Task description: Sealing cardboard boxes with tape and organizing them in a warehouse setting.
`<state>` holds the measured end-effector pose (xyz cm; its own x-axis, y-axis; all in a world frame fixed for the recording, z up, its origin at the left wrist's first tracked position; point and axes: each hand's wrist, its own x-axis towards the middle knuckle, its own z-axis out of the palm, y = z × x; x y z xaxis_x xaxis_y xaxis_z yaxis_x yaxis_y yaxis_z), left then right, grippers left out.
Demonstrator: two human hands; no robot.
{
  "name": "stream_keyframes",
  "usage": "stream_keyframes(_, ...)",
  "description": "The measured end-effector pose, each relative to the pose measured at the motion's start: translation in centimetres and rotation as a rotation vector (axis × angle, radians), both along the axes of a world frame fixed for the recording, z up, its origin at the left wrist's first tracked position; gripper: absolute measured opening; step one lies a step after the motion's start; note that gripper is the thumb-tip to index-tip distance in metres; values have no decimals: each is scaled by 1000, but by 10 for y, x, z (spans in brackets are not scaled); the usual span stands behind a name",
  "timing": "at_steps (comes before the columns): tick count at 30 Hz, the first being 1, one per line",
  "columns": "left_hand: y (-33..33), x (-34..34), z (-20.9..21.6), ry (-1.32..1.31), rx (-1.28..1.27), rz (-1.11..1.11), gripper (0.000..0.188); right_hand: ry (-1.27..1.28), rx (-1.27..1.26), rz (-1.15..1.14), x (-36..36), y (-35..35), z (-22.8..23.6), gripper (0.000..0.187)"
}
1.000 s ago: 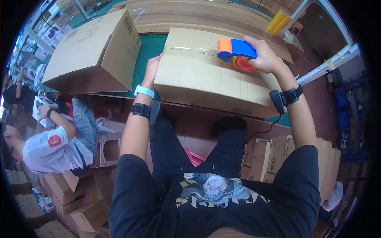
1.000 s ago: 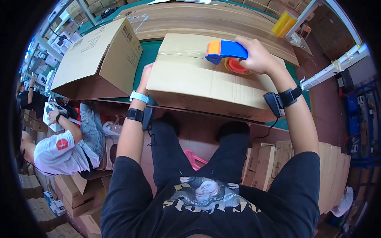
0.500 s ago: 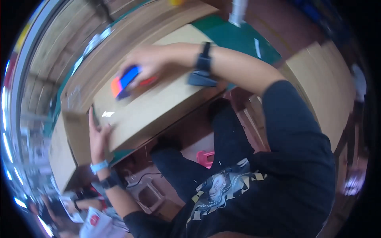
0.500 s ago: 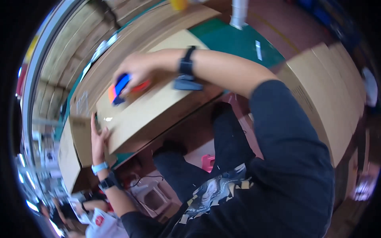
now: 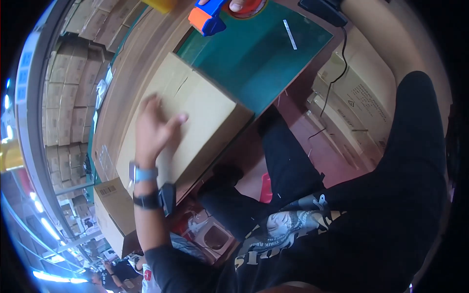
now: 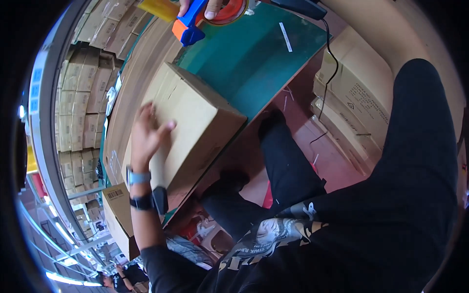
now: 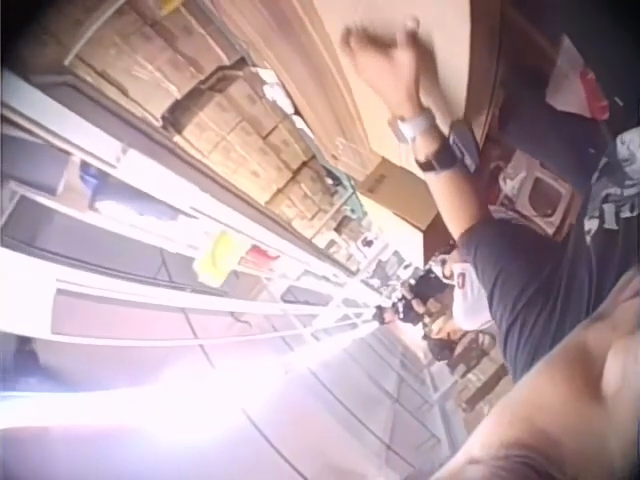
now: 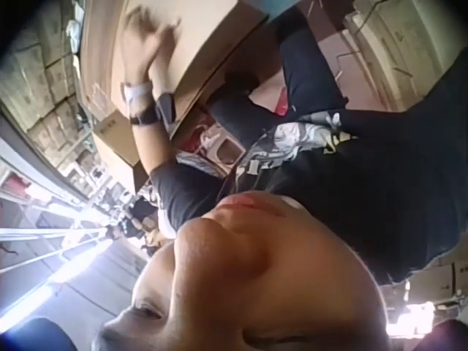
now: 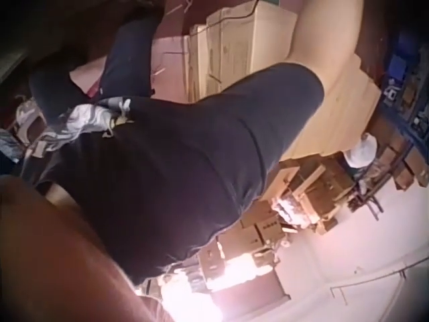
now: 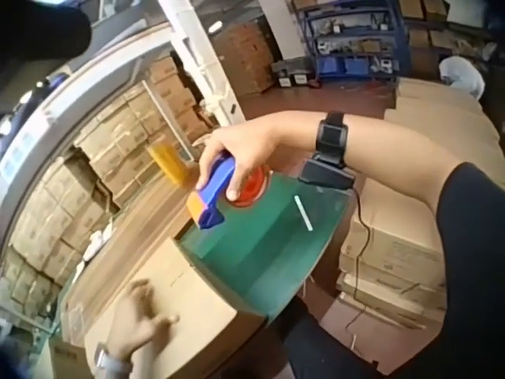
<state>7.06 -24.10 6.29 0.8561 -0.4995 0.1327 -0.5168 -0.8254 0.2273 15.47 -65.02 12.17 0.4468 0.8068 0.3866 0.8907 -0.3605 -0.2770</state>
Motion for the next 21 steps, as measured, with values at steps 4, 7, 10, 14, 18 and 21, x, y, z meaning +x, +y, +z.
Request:
stream_keyframes(4,-48,19,-2,-33,-23,-78,65,86,-28,27,3,-6,-45,53)
stream_keyframes(7,-52,24,-1,-46,18,-105,67,166,-53,23,15,2,-59,53)
stream_keyframes(10,-51,27,0,-52,50,-131,67,145,-83,28,24,10,-65,55)
stream_keyframes(14,-55,26,7,-58,54,-151,64,392,116,139,33,-29,-17,56)
stream_keyframes(18,-56,22,8,-59,65,-136,61,160,0,-57,12,-6,-2,56)
stream_keyframes(21,-60,31,0,-96,95,-187,57,443,-405,-297,-3,32,0,52)
